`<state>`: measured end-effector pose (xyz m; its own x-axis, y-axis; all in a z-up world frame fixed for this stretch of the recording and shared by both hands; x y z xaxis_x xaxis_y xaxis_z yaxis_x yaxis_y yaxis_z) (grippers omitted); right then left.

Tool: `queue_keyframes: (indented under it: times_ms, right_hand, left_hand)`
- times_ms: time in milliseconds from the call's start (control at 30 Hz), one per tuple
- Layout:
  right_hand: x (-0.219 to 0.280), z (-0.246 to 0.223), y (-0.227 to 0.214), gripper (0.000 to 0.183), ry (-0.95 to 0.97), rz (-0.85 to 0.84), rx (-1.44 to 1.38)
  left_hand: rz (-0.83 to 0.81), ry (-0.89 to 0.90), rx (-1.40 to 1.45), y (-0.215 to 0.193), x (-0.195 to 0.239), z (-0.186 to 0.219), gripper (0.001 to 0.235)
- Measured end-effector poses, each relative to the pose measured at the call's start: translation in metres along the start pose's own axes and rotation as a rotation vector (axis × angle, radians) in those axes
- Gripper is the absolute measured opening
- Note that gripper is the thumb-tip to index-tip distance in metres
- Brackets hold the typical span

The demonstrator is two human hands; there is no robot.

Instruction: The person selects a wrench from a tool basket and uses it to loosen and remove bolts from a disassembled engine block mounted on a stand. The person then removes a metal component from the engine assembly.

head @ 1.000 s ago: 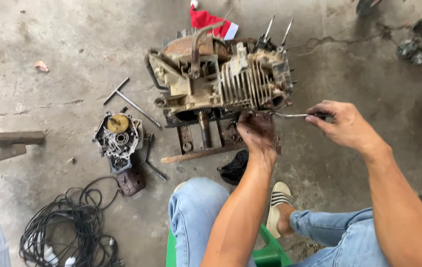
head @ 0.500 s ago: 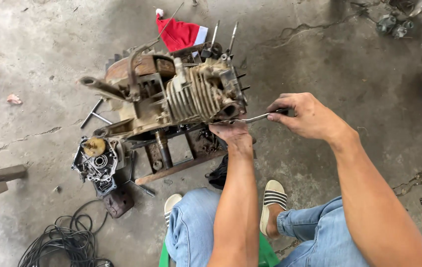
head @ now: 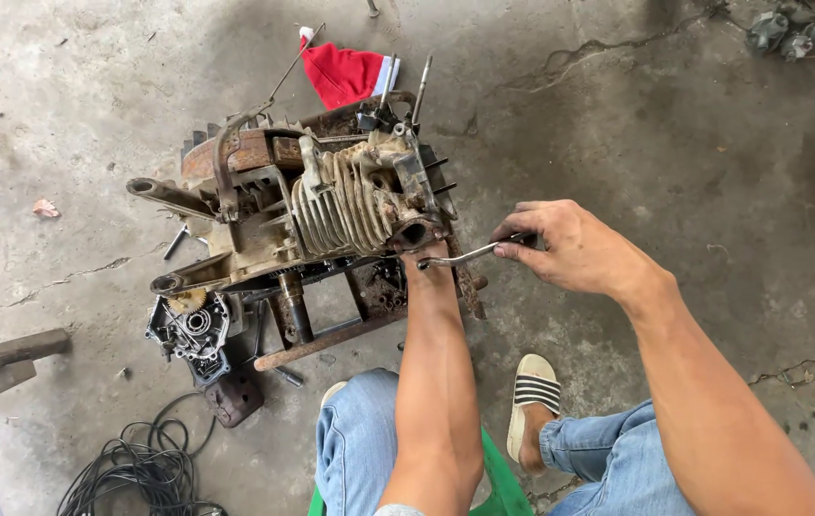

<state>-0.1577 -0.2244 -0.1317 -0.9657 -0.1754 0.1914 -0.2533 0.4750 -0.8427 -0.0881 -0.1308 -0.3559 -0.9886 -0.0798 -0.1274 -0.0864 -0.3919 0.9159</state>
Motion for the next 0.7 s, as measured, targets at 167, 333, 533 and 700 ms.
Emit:
queue_keyframes:
  times_ms: [167, 333, 533, 700]
  right_hand:
    - [0.003, -0.002, 0.002, 0.016, -0.005, 0.004, 0.023]
    - [0.005, -0.004, 0.0, 0.017, 0.012, -0.005, 0.049]
    - [0.005, -0.003, 0.001, 0.017, 0.032, -0.015, 0.071]
    - [0.002, -0.002, 0.002, 0.016, 0.033, 0.006, 0.076]
  left_hand:
    - [-0.05, -0.064, 0.04, -0.053, 0.016, -0.012, 0.036]
    - [-0.099, -0.109, 0.094, -0.015, 0.017, 0.007, 0.04]
    - [-0.152, -0.155, 0.149, -0.009, 0.024, 0.029, 0.045]
    - [-0.196, -0.183, 0.177, -0.016, 0.031, 0.054, 0.05]
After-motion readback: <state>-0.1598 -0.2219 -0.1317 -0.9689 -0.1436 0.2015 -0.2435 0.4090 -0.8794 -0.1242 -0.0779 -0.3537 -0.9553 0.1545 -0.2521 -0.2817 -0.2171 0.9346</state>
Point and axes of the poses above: each hand's wrist, its own x-axis away from the middle knuckle, its own y-axis out of the palm, z = x × y, the point moved 6 cm from there along -x, towards the middle knuckle, and after that the axes turned 13 degrees about x, right-handed, at the moved point
